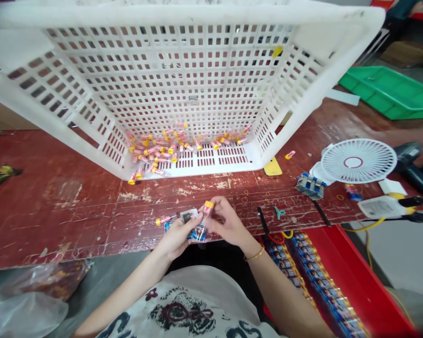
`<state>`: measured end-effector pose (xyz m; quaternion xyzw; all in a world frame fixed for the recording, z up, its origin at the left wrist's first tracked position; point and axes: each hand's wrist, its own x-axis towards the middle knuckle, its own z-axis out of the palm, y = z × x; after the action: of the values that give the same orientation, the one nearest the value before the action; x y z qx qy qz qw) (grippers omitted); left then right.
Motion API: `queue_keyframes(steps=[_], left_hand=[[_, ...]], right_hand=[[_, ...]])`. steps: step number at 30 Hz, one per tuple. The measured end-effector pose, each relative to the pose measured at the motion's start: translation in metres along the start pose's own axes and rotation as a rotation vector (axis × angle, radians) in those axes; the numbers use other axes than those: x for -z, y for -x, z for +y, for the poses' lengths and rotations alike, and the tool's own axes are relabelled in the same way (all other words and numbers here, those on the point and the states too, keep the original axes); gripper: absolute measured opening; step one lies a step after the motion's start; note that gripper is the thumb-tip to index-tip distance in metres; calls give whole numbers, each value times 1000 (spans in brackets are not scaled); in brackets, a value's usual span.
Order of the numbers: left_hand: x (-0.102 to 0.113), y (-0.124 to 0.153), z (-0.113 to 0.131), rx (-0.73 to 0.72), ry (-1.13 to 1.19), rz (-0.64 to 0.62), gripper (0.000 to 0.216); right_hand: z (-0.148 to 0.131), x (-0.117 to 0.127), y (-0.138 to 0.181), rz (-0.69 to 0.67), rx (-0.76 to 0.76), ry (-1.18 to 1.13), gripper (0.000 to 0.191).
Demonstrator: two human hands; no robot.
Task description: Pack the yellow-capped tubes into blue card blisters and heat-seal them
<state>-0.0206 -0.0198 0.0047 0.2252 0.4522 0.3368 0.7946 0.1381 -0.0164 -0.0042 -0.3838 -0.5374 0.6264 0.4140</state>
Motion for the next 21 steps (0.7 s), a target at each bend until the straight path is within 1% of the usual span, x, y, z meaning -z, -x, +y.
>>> queue_keyframes(steps=[2, 3, 4, 6, 8, 10, 13, 17, 19, 21], left_hand=[[-7, -2, 0, 12, 73, 16, 48], [-10, -3, 0, 17, 85, 21, 45], [-12, -3, 1, 20, 80, 24, 42], [-15, -2, 1, 20, 30, 15, 40], [-14, 0, 1, 5, -37, -19, 39], [-10, 2, -1, -9, -80, -47, 38], [-7, 2, -6, -28, -94, -50, 38], [-5, -1, -10, -73, -101, -51, 38], [-4, -3, -10, -95, -129, -52, 38], [-4, -5, -11, -92, -180, -50, 39]], right_hand=[[3, -8, 12, 0, 23, 108, 68], [4, -12, 17, 30, 23, 147, 75], [4, -16, 20, 82, 18, 170, 78], [4, -22, 23, 204, 28, 200, 70], [2, -24, 23, 286, 85, 241, 62], [1, -24, 23, 297, 144, 255, 62], [3, -21, 24, 275, 152, 236, 63], [4, -21, 25, 282, 169, 255, 62], [4, -24, 24, 315, 183, 318, 63], [4, -23, 25, 380, 194, 405, 63]])
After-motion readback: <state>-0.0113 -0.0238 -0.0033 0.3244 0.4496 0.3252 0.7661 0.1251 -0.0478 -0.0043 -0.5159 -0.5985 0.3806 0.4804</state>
